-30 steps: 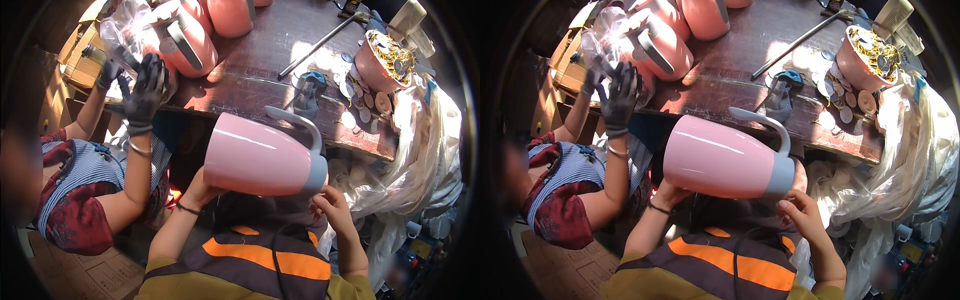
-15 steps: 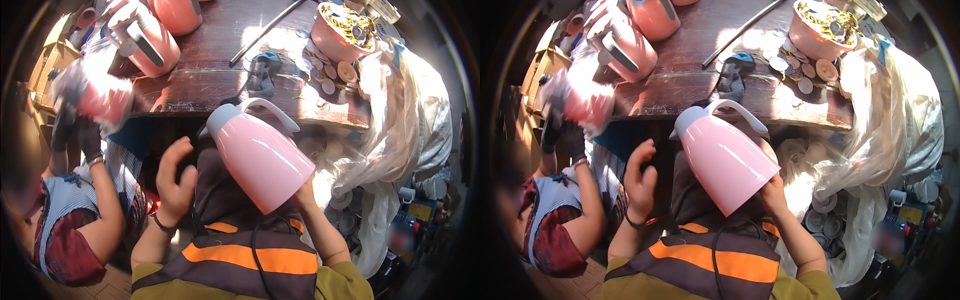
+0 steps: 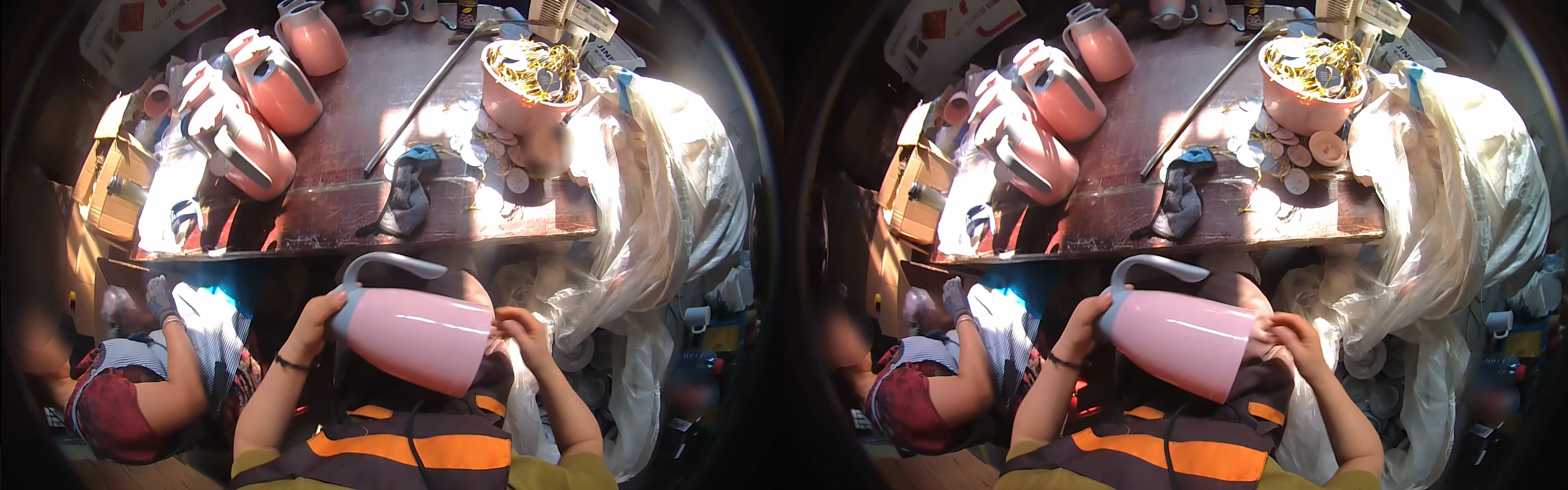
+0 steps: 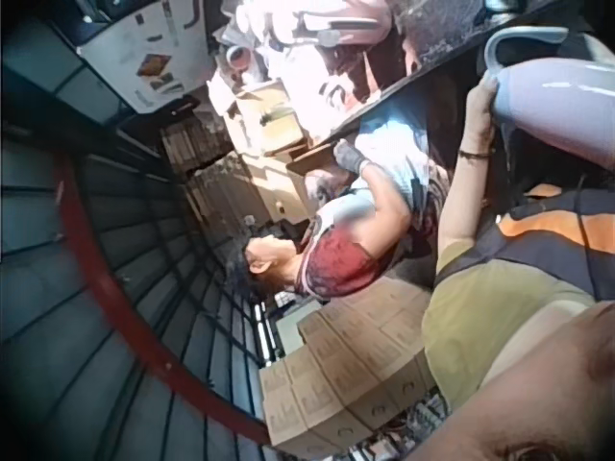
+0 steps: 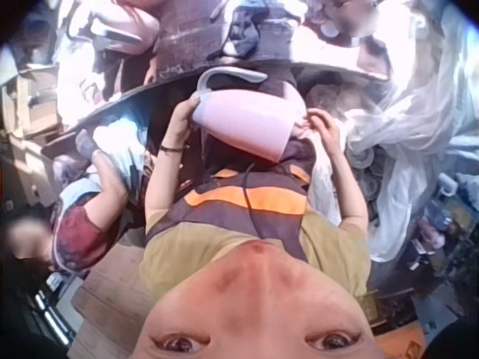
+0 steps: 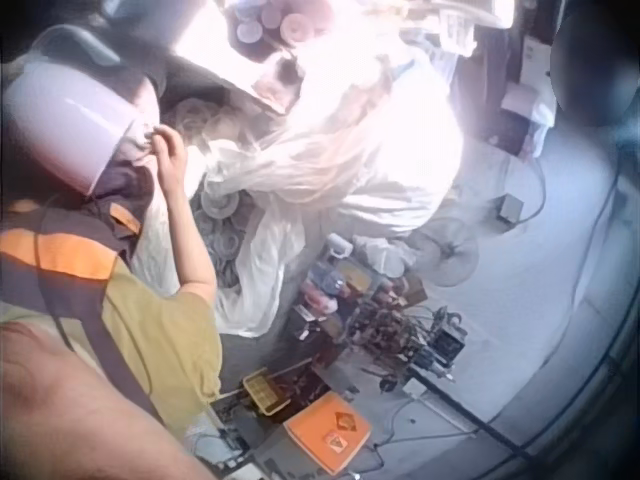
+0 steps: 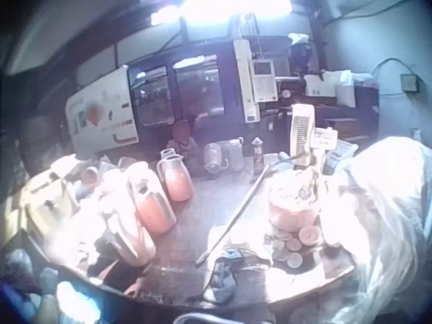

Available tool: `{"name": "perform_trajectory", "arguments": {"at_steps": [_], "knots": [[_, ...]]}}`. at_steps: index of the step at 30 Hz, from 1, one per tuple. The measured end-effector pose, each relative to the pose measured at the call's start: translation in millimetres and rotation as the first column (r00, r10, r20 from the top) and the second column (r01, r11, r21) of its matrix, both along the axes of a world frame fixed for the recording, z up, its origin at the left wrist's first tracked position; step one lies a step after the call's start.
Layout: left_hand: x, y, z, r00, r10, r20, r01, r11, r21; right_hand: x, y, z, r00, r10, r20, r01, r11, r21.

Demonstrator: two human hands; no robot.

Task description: The person assembles pink kettles by attaching grey lids and handles, then securing them with small metal fasteners. They repeatedly pick up parts, fit them onto the kettle body, and tighten the fasteners before placing the finished units on the table.

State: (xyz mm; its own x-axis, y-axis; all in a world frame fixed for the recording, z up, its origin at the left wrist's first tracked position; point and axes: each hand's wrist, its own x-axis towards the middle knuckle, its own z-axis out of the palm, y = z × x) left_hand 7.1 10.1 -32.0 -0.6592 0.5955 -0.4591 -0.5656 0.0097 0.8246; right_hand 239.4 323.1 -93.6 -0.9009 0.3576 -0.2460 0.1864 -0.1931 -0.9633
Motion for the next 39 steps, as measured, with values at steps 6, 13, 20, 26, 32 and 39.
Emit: {"name": "perform_trajectory", "arguments": {"at_steps": [6,13,20,26,32,39], "knots": [[7,-22,6,0.991,0.117,-0.066,-0.12,0.992,-0.04,167,117,-156,0.596,-0.787,0.161,0.687,0.603,0.404],[-1,-3,24,0.961,0.071,-0.269,-0.099,0.991,-0.094,258,30,-364,0.341,-0.358,0.869,-0.748,0.456,0.482],[-4,19,39,0.981,0.047,-0.187,-0.062,0.995,-0.074,202,-3,-223,0.171,-0.595,0.785,-0.798,0.384,0.465],[11,22,25,0.982,0.148,-0.119,-0.156,0.986,-0.06,221,10,-240,0.216,-0.583,0.783,-0.65,0.513,0.561],[3,8,13,0.98,0.183,-0.082,-0.185,0.982,-0.025,244,44,-227,0.352,-0.693,0.629,-0.394,0.5,0.771],[0,-4,-9,0.97,0.242,0.029,-0.243,0.968,0.061,246,65,-153,0.382,-0.712,0.589,0.009,0.64,0.768]]}}
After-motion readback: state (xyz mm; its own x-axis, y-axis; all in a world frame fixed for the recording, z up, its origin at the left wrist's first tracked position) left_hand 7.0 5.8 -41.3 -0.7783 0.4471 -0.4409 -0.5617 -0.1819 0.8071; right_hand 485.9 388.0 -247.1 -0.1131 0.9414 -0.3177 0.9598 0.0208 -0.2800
